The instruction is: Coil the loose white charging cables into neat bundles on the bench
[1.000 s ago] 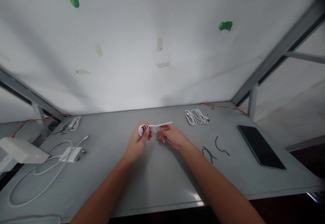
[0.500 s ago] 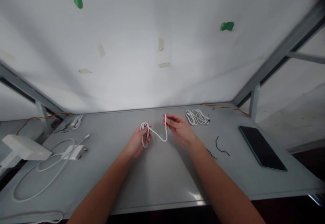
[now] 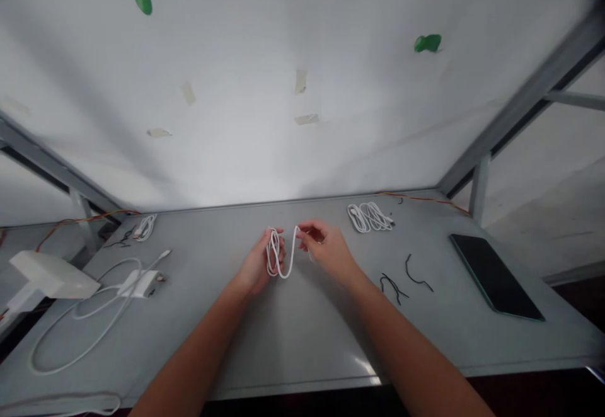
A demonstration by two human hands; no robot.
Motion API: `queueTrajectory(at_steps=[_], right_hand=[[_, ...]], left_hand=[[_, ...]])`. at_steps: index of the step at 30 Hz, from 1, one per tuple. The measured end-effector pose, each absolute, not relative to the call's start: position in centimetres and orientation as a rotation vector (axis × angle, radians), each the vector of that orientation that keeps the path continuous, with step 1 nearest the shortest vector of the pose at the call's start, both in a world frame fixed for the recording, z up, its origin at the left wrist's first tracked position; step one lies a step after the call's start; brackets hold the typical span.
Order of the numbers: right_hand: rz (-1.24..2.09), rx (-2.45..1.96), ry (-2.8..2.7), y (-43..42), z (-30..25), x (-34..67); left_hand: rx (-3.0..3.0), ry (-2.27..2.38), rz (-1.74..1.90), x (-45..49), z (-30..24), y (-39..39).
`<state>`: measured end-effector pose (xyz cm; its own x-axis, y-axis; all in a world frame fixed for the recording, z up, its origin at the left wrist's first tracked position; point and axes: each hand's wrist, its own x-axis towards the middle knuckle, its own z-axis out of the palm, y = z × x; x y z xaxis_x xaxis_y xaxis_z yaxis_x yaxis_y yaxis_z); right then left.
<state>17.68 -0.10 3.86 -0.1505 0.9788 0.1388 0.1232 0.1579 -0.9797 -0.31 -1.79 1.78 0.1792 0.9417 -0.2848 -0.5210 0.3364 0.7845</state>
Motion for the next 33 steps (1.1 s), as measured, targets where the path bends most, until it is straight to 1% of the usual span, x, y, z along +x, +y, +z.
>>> queueTrajectory(at_steps=[7,15,25,33], right_hand=[[1.181,-1.155,-1.329,0.6,3.6,18.1],[1.151,-1.175,-1.431,-0.4,3.8,17.1],[1.356,-1.073,-1.366,-0.4,3.0,16.4],[1.301,-1.077,-1.385,-0.2,3.2,16.8]], left_hand=[[0.682,0.903,1.121,-0.3,2.0,-1.9],[0.723,0.916,1.119,0.0,1.2,-2.0],[0.905,1.005,1.141,-0.2,-0.2,-1.6],[0.806,1.013,1.128,-0.3,0.8,-1.8]])
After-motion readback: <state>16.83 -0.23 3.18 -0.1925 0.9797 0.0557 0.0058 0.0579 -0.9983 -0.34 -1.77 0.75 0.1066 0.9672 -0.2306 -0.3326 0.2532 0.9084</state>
